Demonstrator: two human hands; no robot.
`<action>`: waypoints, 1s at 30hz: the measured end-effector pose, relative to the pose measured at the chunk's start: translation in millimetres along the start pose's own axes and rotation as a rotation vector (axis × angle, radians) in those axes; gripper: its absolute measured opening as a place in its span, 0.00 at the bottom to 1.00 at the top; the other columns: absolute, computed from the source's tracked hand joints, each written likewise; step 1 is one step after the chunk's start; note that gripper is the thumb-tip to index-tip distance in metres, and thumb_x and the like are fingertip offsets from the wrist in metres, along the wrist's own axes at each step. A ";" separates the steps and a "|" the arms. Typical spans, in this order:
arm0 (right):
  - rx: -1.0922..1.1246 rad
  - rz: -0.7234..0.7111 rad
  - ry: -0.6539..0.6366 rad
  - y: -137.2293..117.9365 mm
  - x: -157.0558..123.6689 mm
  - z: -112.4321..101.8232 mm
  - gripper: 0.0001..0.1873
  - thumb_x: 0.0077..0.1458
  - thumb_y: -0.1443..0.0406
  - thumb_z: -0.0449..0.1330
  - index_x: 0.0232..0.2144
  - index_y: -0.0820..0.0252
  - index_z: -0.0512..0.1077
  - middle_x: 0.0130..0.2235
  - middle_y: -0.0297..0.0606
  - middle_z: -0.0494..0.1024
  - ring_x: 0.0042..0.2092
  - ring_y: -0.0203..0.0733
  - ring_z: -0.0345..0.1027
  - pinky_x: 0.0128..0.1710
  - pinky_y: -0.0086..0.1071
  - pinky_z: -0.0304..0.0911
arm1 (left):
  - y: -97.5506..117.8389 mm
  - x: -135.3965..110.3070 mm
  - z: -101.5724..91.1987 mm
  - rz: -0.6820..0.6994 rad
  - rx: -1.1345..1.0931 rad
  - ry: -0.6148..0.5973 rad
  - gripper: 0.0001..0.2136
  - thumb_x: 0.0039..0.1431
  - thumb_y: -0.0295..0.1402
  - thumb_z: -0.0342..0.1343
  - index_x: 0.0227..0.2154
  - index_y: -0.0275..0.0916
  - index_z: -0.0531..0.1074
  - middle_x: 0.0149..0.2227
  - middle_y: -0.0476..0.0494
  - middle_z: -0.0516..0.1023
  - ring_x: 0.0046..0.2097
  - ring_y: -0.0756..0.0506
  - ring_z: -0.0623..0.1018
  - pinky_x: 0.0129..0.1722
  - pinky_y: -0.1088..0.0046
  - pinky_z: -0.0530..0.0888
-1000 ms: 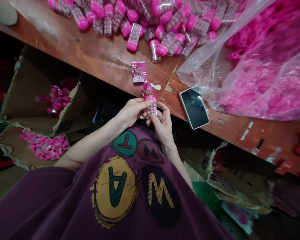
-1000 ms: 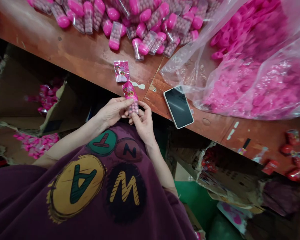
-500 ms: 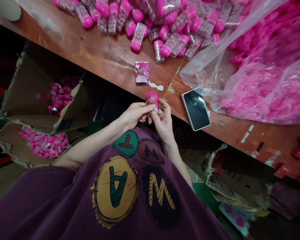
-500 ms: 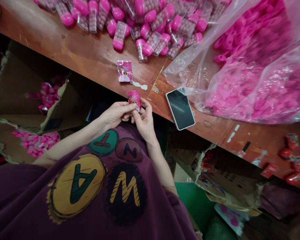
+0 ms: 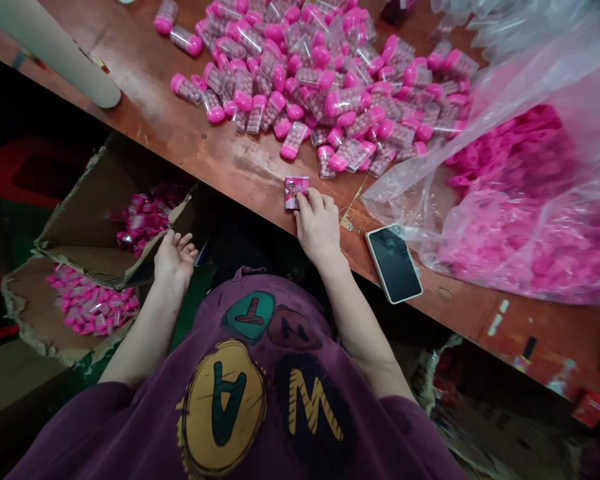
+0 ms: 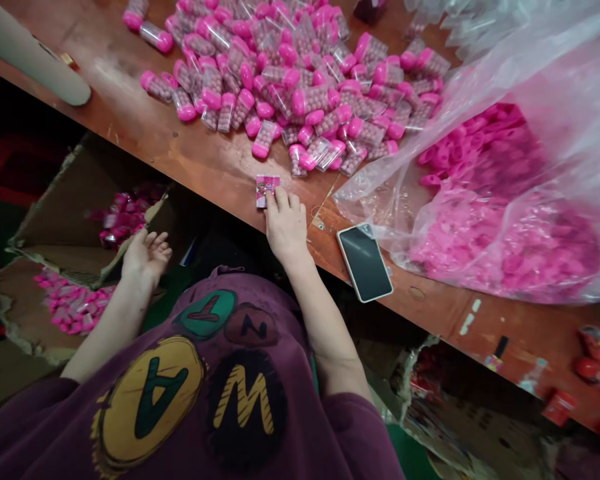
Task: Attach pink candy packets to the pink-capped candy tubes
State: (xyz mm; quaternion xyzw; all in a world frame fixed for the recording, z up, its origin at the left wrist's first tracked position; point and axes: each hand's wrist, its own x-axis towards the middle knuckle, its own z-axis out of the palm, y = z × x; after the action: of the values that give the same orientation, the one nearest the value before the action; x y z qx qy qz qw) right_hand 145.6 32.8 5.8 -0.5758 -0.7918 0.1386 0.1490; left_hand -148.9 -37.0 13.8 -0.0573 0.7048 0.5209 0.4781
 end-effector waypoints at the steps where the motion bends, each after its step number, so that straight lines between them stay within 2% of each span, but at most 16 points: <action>1: -0.047 -0.012 -0.022 0.3 5.0 3.5 0.24 0.71 0.68 0.52 0.66 0.64 0.71 0.68 0.57 0.72 0.62 0.63 0.65 0.59 0.57 0.64 | -4.1 0.1 -1.8 -0.015 -0.002 -0.006 0.16 0.78 0.34 0.47 0.30 0.40 0.69 0.24 0.55 0.79 0.24 0.54 0.67 0.30 0.74 0.61; 4: -0.094 -0.041 -0.024 1.3 10.3 14.8 0.24 0.73 0.70 0.48 0.65 0.63 0.72 0.66 0.56 0.75 0.64 0.62 0.63 0.58 0.56 0.62 | -25.6 -14.6 15.6 0.025 0.005 -0.148 0.07 0.68 0.36 0.61 0.36 0.40 0.77 0.29 0.52 0.80 0.23 0.55 0.68 0.26 0.75 0.60; 6: -0.102 -0.046 -0.005 2.4 10.4 18.8 0.23 0.73 0.70 0.48 0.62 0.63 0.74 0.64 0.55 0.77 0.63 0.60 0.65 0.58 0.54 0.61 | -38.6 -29.9 40.1 0.100 0.055 -0.325 0.11 0.61 0.40 0.67 0.37 0.37 0.79 0.31 0.49 0.80 0.22 0.55 0.69 0.22 0.75 0.59; 9: -0.112 -0.039 0.026 4.3 10.3 17.0 0.20 0.74 0.67 0.49 0.53 0.61 0.79 0.60 0.52 0.81 0.60 0.56 0.69 0.58 0.51 0.61 | -46.7 -47.6 80.6 0.171 0.158 -0.562 0.16 0.58 0.45 0.69 0.35 0.34 0.81 0.30 0.47 0.79 0.20 0.56 0.69 0.19 0.77 0.58; 11: -0.099 -0.036 0.062 5.4 7.7 12.4 0.19 0.75 0.65 0.49 0.50 0.59 0.80 0.58 0.52 0.81 0.59 0.55 0.70 0.57 0.51 0.61 | -46.7 -53.2 103.9 0.168 0.227 -0.654 0.19 0.58 0.49 0.69 0.33 0.34 0.81 0.27 0.47 0.78 0.19 0.56 0.68 0.17 0.77 0.56; 14: -0.049 -0.034 0.115 6.8 -4.1 5.2 0.18 0.75 0.64 0.50 0.51 0.55 0.80 0.60 0.52 0.79 0.59 0.55 0.71 0.58 0.53 0.60 | -45.7 -55.4 128.4 0.122 0.283 -0.742 0.22 0.57 0.52 0.69 0.29 0.34 0.79 0.24 0.47 0.77 0.16 0.57 0.65 0.15 0.76 0.50; 17: 0.063 -0.038 0.158 6.4 -20.5 1.6 0.18 0.73 0.65 0.51 0.53 0.52 0.79 0.62 0.51 0.77 0.62 0.55 0.70 0.60 0.54 0.61 | -46.2 -56.9 137.7 0.084 0.250 -0.795 0.19 0.56 0.46 0.72 0.24 0.35 0.75 0.18 0.52 0.70 0.15 0.57 0.62 0.17 0.77 0.48; 20: 0.401 0.047 0.285 2.3 -29.0 1.5 0.18 0.71 0.64 0.53 0.58 0.53 0.74 0.61 0.51 0.76 0.62 0.52 0.71 0.61 0.51 0.66 | -48.2 -60.6 136.4 0.093 0.185 -0.807 0.18 0.55 0.40 0.72 0.22 0.36 0.71 0.14 0.56 0.62 0.17 0.58 0.59 0.19 0.79 0.49; 22: 0.711 0.176 0.320 -2.3 -27.1 1.1 0.19 0.69 0.60 0.57 0.59 0.53 0.71 0.55 0.47 0.78 0.55 0.47 0.74 0.56 0.45 0.71 | -50.3 -63.5 135.3 0.090 0.160 -0.841 0.17 0.53 0.40 0.73 0.22 0.36 0.72 0.15 0.56 0.63 0.18 0.58 0.59 0.20 0.79 0.51; 24: 0.931 0.282 0.300 -7.1 -21.2 -0.6 0.19 0.65 0.57 0.62 0.57 0.52 0.70 0.48 0.40 0.79 0.46 0.42 0.76 0.49 0.38 0.74 | -52.5 -66.8 137.2 0.081 0.140 -0.872 0.18 0.50 0.40 0.75 0.22 0.35 0.72 0.17 0.54 0.66 0.19 0.58 0.61 0.21 0.79 0.53; 26: 1.025 0.328 0.295 -11.0 -14.8 -2.5 0.17 0.64 0.56 0.64 0.52 0.53 0.70 0.43 0.36 0.78 0.41 0.38 0.74 0.45 0.34 0.74 | -53.7 -70.4 142.3 0.078 0.122 -0.866 0.19 0.48 0.40 0.76 0.21 0.34 0.73 0.17 0.53 0.67 0.20 0.57 0.63 0.21 0.79 0.55; 30: 1.053 0.345 0.329 -15.5 -6.9 -2.3 0.13 0.64 0.57 0.62 0.48 0.53 0.68 0.39 0.32 0.76 0.38 0.36 0.73 0.42 0.32 0.71 | -48.2 -75.2 153.2 0.036 0.131 -0.821 0.20 0.45 0.39 0.78 0.19 0.35 0.71 0.16 0.53 0.68 0.18 0.57 0.64 0.20 0.78 0.55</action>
State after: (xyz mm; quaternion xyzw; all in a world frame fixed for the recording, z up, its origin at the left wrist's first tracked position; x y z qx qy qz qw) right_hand 134.9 21.7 13.5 -0.5588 -0.4772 0.4450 0.5118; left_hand 13.4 30.8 36.2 0.1978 0.4882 0.4630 0.7129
